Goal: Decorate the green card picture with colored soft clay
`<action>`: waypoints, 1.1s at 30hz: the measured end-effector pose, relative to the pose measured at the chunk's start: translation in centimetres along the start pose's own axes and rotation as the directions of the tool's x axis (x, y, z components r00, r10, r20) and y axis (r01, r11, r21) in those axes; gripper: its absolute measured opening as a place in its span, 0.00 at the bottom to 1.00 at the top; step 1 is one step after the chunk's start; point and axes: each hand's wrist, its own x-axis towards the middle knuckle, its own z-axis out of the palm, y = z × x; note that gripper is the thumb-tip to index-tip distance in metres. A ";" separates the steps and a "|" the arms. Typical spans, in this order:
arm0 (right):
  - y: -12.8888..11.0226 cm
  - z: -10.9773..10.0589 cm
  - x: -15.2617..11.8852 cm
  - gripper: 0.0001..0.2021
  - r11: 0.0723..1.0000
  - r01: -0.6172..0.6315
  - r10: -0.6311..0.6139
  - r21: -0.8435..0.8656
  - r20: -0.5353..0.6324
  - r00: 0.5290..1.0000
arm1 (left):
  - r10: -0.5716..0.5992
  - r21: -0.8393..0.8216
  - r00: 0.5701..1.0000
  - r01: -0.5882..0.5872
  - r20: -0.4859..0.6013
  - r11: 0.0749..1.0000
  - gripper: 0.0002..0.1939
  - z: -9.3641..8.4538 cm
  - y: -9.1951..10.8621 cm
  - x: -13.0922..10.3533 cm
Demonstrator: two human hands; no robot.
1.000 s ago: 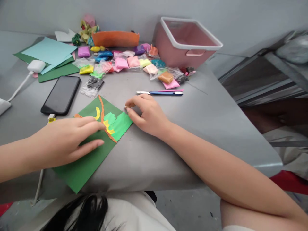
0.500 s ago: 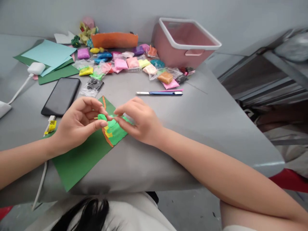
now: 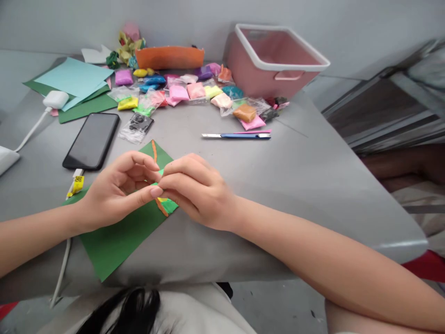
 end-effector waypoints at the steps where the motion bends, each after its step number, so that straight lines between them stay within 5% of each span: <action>1: 0.0 0.0 0.0 0.06 1.000 -0.007 0.007 0.006 0.002 1.000 | 0.008 -0.008 1.000 -0.008 0.001 1.000 0.11 0.0 0.1 0.0; 11: -0.2 -0.4 0.0 0.14 0.992 -0.110 0.110 0.060 0.009 0.994 | -0.008 -0.068 0.998 0.004 -0.066 0.998 0.11 0.1 0.1 0.2; 15: -0.3 -0.3 0.0 0.12 0.997 -0.051 0.051 0.050 -0.002 0.999 | -0.018 -0.059 0.997 0.014 -0.070 0.998 0.11 0.3 0.1 0.2; 18: -0.2 -0.5 0.1 0.10 0.991 -0.118 0.121 0.070 -0.044 0.992 | 0.016 0.002 0.998 -0.016 -0.057 1.000 0.08 0.4 0.3 0.1; 22: 0.6 -0.9 0.0 0.11 0.915 -0.373 0.392 0.154 -0.118 0.913 | 0.039 0.111 0.991 -0.025 -0.125 0.994 0.07 0.1 0.5 -0.1; 25: 1.4 -1.1 -0.2 0.10 0.815 -0.525 0.548 0.247 -0.031 0.836 | 0.058 0.169 0.980 -0.026 -0.188 0.985 0.08 -0.2 0.5 0.0; 29: 1.6 -0.9 -0.3 0.04 0.785 -0.584 0.595 0.205 0.008 0.803 | 0.065 0.128 0.965 -0.033 -0.254 0.991 0.05 -0.3 0.0 0.3; 33: 1.5 -0.8 -0.2 0.06 0.717 -0.587 0.624 0.377 0.030 0.781 | 0.062 0.108 0.958 -0.032 -0.282 0.994 0.04 -0.3 -0.3 0.4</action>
